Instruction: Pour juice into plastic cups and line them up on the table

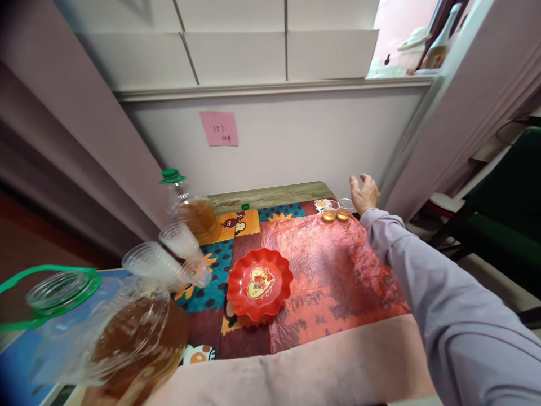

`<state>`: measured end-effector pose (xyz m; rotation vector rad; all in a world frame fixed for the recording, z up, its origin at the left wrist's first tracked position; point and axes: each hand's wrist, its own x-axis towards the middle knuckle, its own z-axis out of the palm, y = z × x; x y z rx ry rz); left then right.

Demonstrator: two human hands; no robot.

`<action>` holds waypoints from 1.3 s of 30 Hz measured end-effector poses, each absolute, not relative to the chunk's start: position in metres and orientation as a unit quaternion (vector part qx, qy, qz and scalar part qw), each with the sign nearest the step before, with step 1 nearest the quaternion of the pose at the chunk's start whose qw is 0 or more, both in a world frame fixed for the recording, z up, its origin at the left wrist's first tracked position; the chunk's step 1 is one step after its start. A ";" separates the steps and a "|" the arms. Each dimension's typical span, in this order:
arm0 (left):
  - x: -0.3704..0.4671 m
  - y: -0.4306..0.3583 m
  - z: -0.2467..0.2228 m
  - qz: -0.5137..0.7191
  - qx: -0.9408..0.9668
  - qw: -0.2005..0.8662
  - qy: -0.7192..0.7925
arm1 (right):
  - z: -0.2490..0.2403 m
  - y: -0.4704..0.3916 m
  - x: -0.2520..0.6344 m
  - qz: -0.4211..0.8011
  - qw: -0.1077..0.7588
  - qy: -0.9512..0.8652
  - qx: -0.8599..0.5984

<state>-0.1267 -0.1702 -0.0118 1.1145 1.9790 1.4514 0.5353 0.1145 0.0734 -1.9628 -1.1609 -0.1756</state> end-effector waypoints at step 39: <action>-0.100 -0.182 -0.003 0.619 0.399 0.327 0.592 | 0.048 0.011 0.114 0.068 0.160 -0.902 -0.395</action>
